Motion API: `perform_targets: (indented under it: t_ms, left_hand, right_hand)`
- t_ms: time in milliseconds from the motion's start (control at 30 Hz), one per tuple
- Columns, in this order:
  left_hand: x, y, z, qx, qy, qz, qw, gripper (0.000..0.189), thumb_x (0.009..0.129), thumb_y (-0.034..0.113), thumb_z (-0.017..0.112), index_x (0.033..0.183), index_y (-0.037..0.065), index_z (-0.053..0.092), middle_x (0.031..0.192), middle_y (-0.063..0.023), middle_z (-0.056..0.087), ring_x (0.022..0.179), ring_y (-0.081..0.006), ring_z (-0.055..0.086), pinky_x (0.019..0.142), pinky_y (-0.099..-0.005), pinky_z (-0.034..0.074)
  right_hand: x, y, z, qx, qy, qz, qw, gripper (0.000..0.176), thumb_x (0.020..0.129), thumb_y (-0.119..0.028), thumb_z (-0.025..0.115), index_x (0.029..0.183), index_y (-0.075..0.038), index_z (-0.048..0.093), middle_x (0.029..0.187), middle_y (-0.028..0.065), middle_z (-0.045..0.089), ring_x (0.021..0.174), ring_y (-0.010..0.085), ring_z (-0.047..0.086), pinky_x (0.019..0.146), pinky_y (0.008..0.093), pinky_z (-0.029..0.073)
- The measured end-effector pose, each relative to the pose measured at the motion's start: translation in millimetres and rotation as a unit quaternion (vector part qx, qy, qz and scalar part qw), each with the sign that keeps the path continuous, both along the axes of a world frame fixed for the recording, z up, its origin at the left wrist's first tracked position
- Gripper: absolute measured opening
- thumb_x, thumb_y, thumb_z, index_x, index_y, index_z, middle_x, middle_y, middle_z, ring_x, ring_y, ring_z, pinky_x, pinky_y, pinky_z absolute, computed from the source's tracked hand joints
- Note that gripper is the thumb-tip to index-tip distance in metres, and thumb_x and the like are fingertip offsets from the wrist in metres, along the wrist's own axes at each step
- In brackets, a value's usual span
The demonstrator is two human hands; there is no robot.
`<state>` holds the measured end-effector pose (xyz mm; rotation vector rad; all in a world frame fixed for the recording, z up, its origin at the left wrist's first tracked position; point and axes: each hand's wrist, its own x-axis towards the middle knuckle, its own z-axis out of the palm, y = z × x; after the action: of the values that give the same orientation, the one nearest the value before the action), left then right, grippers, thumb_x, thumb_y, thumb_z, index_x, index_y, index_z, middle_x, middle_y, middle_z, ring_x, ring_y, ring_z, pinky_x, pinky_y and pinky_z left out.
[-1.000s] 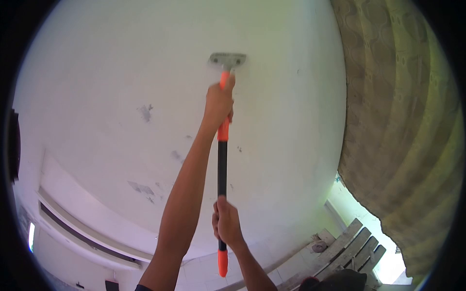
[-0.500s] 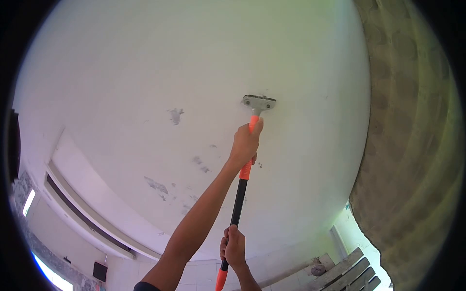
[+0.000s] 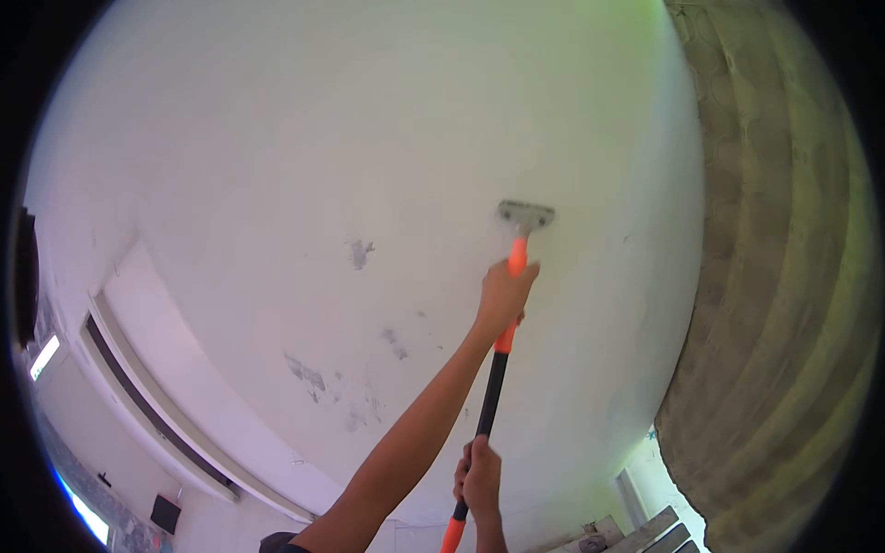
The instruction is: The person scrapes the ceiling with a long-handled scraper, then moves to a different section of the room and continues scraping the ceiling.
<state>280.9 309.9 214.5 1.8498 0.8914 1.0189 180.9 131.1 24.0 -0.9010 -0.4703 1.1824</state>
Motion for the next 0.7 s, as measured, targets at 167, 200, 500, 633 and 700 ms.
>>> perform_targets:
  t_ms: [167, 200, 500, 633, 700]
  left_hand:
    - [-60.5, 1.6, -33.7, -0.001, -0.019, 0.039, 0.999, 0.037, 0.090, 0.030, 0.064, 0.098, -0.003, 0.049, 0.064, -0.0087, 0.055, 0.042, -0.0193, 0.053, 0.041, -0.0353, 0.047]
    - [-75.1, 1.9, -31.3, -0.010, -0.041, 0.050, 0.998, 0.042, 0.091, 0.032, 0.065, 0.105, -0.003, 0.047, 0.065, -0.0084, 0.055, 0.042, -0.0187, 0.052, 0.041, -0.0347, 0.047]
    - [-126.3, -51.0, 51.7, 0.037, -0.089, -0.004, 0.995, 0.044, 0.103, 0.040, 0.052, 0.119, 0.003, 0.034, 0.065, -0.0038, 0.052, 0.039, -0.0100, 0.043, 0.035, -0.0287, 0.039]
    - [-132.4, -56.9, 75.1, 0.031, -0.127, -0.009, 0.991, 0.043, 0.104, 0.044, 0.050, 0.107, 0.003, 0.040, 0.056, 0.0017, 0.042, 0.037, -0.0067, 0.036, 0.033, -0.0257, 0.036]
    - [-134.7, -62.7, 74.9, 0.021, -0.136, -0.007, 0.990, 0.041, 0.104, 0.043, 0.050, 0.105, 0.003, 0.039, 0.056, 0.0015, 0.042, 0.036, -0.0066, 0.035, 0.031, -0.0251, 0.034]
  right_hand:
    - [-28.2, 2.1, -29.1, 0.035, -0.044, 0.034, 0.998, 0.053, 0.102, -0.060, 0.040, 0.083, -0.011, 0.042, 0.049, -0.0036, 0.034, 0.032, 0.0077, 0.033, 0.030, 0.0257, 0.027]
    - [-26.5, 7.7, -30.6, 0.039, -0.082, 0.034, 0.995, 0.051, 0.103, -0.058, 0.040, 0.083, -0.011, 0.042, 0.049, -0.0033, 0.035, 0.032, 0.0075, 0.033, 0.030, 0.0254, 0.026]
    - [2.8, 30.9, 123.9, 0.143, -0.109, 0.134, 0.975, 0.043, 0.105, -0.048, 0.042, 0.108, -0.006, 0.048, 0.053, 0.0010, 0.040, 0.034, 0.0092, 0.035, 0.033, 0.0272, 0.030]
    - [-16.3, 12.4, 89.9, 0.347, 0.092, 0.248, 0.900, 0.056, 0.103, -0.050, 0.045, 0.137, -0.006, 0.039, 0.056, 0.0042, 0.042, 0.036, 0.0128, 0.038, 0.035, 0.0305, 0.033]
    - [-37.4, -18.1, 56.9, 0.325, 0.134, 0.256, 0.900, 0.067, 0.101, -0.054, 0.046, 0.147, -0.007, 0.032, 0.056, 0.0051, 0.041, 0.036, 0.0140, 0.038, 0.035, 0.0306, 0.031]
